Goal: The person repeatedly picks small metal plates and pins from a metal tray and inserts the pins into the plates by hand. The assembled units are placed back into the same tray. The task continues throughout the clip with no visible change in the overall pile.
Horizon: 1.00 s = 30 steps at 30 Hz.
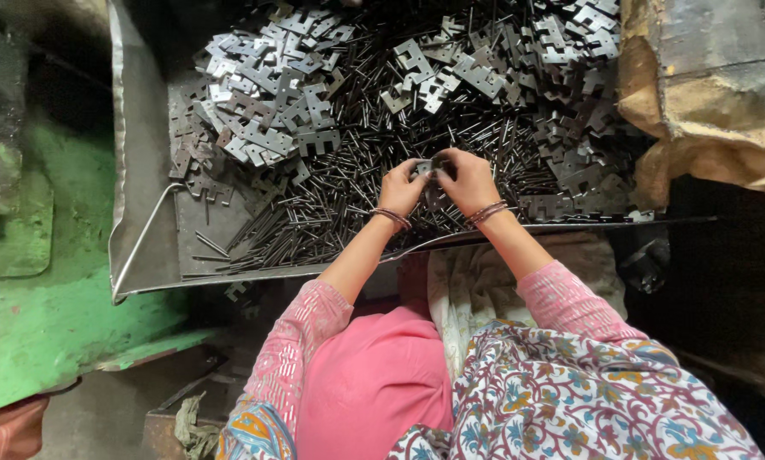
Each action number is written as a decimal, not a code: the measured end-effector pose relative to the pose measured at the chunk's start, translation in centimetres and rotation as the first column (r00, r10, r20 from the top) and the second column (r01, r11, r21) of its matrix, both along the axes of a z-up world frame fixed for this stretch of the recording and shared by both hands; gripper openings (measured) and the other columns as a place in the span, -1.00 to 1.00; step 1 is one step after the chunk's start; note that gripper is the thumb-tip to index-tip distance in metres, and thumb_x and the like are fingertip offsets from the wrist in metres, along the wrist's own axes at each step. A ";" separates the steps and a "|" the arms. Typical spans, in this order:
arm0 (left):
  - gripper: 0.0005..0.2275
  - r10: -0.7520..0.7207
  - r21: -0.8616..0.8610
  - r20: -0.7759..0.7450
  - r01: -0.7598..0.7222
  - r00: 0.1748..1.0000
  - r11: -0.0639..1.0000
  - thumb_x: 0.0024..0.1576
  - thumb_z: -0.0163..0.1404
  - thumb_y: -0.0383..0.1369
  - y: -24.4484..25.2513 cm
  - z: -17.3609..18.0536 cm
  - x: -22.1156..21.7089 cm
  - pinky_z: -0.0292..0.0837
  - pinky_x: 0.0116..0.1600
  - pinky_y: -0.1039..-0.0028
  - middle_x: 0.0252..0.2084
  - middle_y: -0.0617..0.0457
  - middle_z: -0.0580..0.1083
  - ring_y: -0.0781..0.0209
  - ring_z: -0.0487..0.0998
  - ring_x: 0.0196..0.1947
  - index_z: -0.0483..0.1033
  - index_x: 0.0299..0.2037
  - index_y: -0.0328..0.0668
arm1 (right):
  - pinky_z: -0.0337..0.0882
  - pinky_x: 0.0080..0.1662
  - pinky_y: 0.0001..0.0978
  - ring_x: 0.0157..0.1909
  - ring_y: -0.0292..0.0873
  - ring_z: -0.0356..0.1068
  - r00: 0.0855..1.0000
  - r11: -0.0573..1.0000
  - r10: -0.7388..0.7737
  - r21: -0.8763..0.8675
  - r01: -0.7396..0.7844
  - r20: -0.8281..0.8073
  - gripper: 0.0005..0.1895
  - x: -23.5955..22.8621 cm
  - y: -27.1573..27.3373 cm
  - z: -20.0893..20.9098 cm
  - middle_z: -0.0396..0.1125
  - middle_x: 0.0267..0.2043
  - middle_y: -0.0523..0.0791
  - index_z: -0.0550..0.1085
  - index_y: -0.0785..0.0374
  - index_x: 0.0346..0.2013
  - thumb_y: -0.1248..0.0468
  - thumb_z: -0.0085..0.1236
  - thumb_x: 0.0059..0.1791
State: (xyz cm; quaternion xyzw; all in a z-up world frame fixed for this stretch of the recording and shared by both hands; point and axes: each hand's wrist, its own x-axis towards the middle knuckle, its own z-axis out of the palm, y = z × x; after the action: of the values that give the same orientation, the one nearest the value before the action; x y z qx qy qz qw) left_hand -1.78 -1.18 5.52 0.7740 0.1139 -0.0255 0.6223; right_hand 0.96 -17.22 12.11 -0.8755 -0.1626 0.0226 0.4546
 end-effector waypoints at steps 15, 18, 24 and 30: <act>-0.82 -0.029 -0.519 -0.259 -0.114 0.965 0.847 0.25 -0.02 -0.45 0.5 -0.7 0.2 0.60 -0.29 0.45 -0.23 0.05 0.60 0.30 0.63 -0.31 0.51 0.01 -0.33 | 0.48 -0.06 0.03 0.03 0.20 0.39 0.980 0.620 0.015 -0.771 0.145 0.196 -0.81 10.3 -17.5 -6.4 0.39 -0.01 0.08 0.56 0.24 -0.07 0.37 0.07 0.05; -0.82 -0.027 -0.531 -0.249 -0.113 0.968 0.840 0.25 -0.03 -0.44 0.4 -0.8 0.2 0.60 -0.31 0.44 -0.23 0.07 0.59 0.32 0.63 -0.31 0.51 0.00 -0.31 | 0.48 -0.08 0.03 0.10 0.19 0.32 0.955 0.481 0.111 -0.855 0.191 0.276 -0.76 12.7 -22.5 -10.5 0.34 0.06 0.04 0.56 0.20 -0.11 0.39 0.11 -0.07; -0.82 -0.014 -0.529 -0.234 -0.115 0.972 0.841 0.23 -0.01 -0.44 0.4 -1.1 0.2 0.59 -0.32 0.44 -0.25 0.06 0.60 0.30 0.63 -0.33 0.52 -0.02 -0.31 | 0.48 -0.04 -0.06 0.10 0.12 0.33 0.936 0.482 0.195 -0.860 0.168 0.293 -0.89 11.8 -23.4 -11.6 0.30 0.04 0.00 0.56 0.23 -0.20 0.31 0.19 -0.01; -0.82 0.023 -0.540 -0.287 -0.182 0.958 0.822 0.21 -0.01 -0.43 0.5 -2.0 0.5 0.58 -0.34 0.43 -0.27 0.06 0.59 0.28 0.63 -0.36 0.52 -0.03 -0.27 | 0.48 -0.06 -0.07 0.01 0.08 0.39 0.955 0.621 0.273 -0.780 -0.081 0.119 -0.79 7.7 -17.6 -5.8 0.38 -0.09 -0.01 0.58 0.20 -0.22 0.17 0.29 -0.06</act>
State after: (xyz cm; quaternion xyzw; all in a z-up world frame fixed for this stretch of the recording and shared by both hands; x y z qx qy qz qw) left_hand -1.33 -0.66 3.53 0.5390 0.2261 -0.1283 0.8012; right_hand 8.69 -34.77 6.26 -0.9610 -0.2741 0.0346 0.0142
